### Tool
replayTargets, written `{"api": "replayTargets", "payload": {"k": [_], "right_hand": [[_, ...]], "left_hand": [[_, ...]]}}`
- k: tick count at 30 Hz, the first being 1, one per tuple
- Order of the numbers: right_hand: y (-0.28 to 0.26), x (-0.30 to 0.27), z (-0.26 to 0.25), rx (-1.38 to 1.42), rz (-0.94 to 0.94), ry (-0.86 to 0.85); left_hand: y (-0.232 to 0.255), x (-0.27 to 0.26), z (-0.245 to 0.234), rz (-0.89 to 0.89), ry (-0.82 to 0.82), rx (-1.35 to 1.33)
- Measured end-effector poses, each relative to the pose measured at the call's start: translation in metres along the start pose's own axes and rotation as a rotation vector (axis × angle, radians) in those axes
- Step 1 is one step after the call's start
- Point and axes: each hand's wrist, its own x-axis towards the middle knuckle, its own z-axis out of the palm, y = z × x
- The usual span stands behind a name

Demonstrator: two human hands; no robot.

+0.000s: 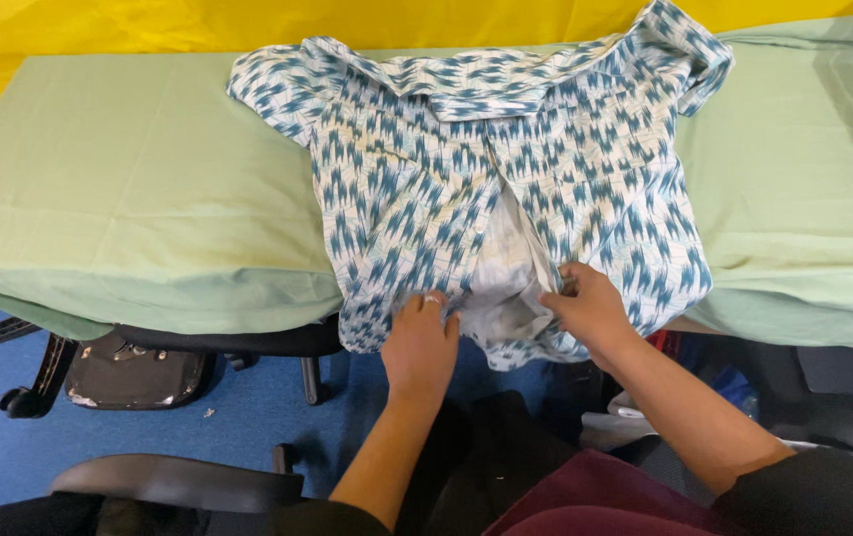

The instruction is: The person folds a patterned short-sleeve shirt on a table, buttons it, aligns the collar and sleeves, folds the sides and bottom, and places the folded shirt into a red basket. They then pick up a neon-yellow and black shirt and begin to unfold it.

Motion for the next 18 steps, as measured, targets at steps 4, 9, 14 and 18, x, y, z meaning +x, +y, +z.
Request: {"api": "replayTargets", "payload": {"k": [4,9,14,18], "right_hand": [[0.017,-0.009,0.014,-0.138,-0.094,0.121],[0.033,-0.011,0.014,-0.171,-0.164,0.178],[0.055,-0.009,0.018,-0.584,-0.278,0.343],[0.08,-0.017,0.027,-0.58,-0.38,0.428]], "left_hand": [[-0.015,0.024,0.005,0.194,0.207,0.065],[-0.032,0.037,0.021,0.204,0.207,0.128],[-0.033,0.022,0.025,0.219,0.236,0.045],[-0.017,0.03,0.03,0.247,0.342,0.059]]}}
